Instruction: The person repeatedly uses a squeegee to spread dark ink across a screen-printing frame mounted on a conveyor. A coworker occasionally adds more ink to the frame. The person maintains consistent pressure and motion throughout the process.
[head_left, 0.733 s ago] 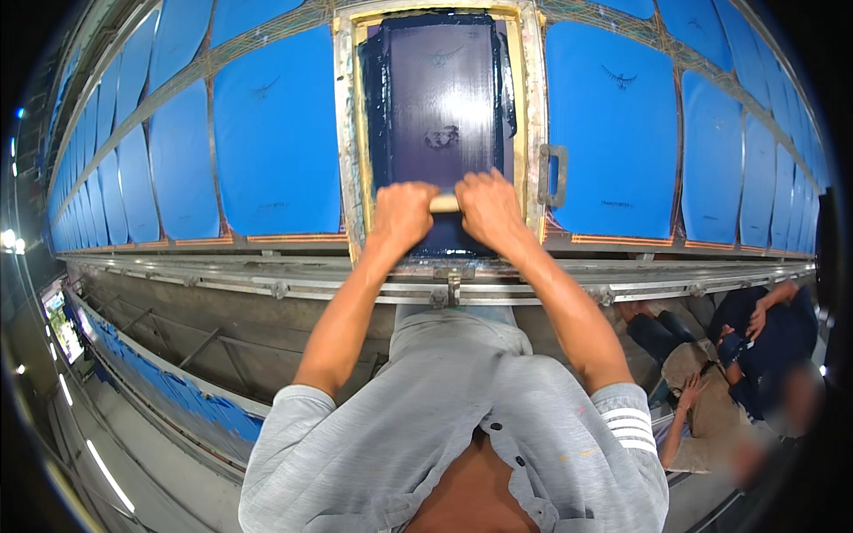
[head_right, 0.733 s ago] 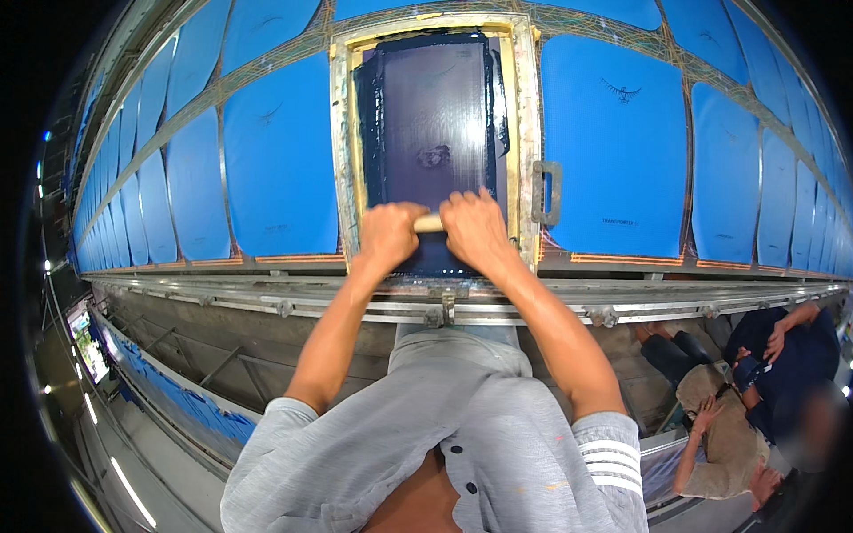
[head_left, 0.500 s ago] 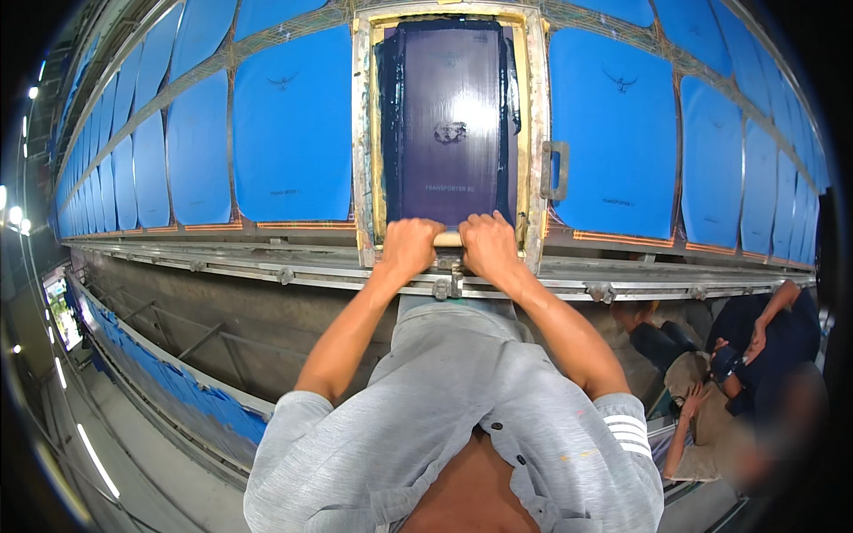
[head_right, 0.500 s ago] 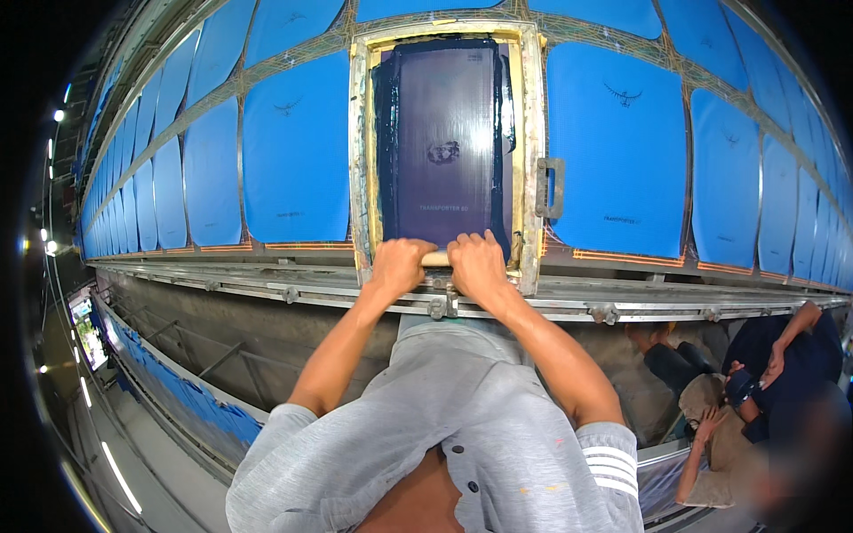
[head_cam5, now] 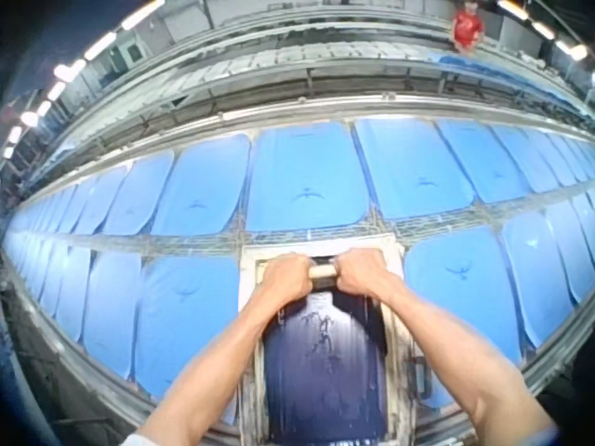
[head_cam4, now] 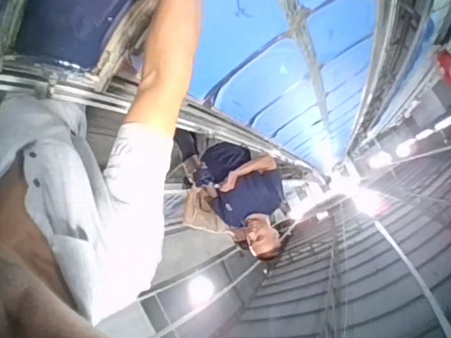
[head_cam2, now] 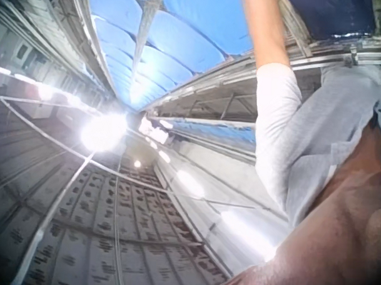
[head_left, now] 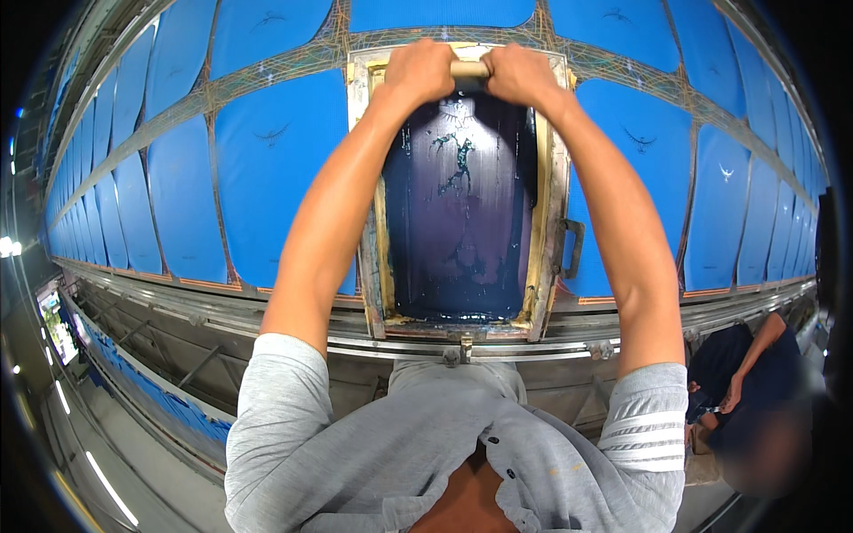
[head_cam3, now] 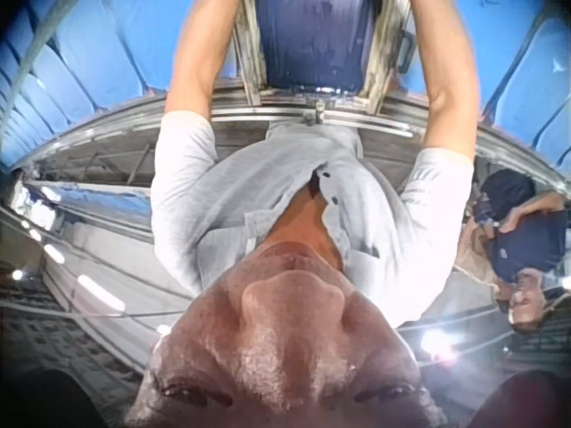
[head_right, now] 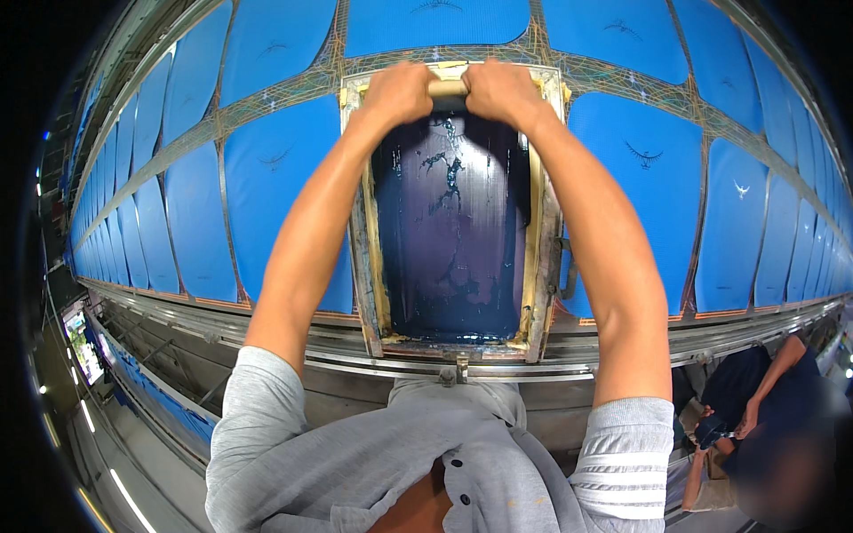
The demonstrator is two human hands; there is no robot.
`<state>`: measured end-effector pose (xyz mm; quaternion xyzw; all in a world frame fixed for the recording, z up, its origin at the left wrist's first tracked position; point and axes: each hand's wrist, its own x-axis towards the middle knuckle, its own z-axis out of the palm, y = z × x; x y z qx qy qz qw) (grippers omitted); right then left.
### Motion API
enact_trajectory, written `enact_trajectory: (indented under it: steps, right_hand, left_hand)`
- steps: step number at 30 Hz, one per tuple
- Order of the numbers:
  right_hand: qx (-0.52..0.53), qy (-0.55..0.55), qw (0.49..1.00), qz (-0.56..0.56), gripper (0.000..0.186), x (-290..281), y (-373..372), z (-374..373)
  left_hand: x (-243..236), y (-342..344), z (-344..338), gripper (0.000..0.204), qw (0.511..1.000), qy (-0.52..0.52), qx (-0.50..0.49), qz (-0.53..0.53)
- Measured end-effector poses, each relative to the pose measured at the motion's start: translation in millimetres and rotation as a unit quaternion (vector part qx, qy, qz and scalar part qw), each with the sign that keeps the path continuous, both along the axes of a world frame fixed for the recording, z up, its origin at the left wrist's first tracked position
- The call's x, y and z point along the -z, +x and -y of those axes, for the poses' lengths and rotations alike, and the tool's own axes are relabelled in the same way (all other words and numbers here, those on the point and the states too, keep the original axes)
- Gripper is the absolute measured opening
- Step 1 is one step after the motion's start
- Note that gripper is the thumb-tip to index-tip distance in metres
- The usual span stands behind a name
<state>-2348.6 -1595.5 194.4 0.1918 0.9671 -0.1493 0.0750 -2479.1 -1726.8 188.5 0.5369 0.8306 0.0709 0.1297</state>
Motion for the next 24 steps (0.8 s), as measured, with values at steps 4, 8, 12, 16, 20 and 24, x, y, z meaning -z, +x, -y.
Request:
enact_trajectory:
  steps: [4,8,12,16,20,24]
  right_hand:
    - [-0.015,0.02,0.999,-0.042,0.021,21.4,-16.3,-19.8]
    - [-0.005,0.013,0.999,-0.049,0.018,22.0,18.9,26.6]
    - [-0.032,-0.009,0.996,-0.083,0.011,28.5,94.7,100.9]
    - [-0.061,-0.042,0.996,-0.052,0.014,16.5,178.9,186.1]
    - [-0.051,-0.072,0.994,-0.058,0.015,24.3,253.0,253.1]
    - [-0.028,-0.245,0.961,-0.128,0.033,23.2,278.2,239.4]
  left_hand:
    - [8.7,-18.2,-17.7,0.036,1.0,-0.003,0.013,-0.017]
    - [22.5,15.3,24.6,0.035,0.999,0.031,0.028,-0.032]
    - [10.7,92.1,100.2,0.031,0.999,-0.032,0.012,0.022]
    - [23.2,180.6,193.3,0.028,0.997,-0.006,-0.003,0.076]
    - [24.9,254.5,258.5,0.031,0.994,0.012,0.001,0.106]
    - [28.3,270.5,280.1,0.031,0.993,0.059,0.022,0.101]
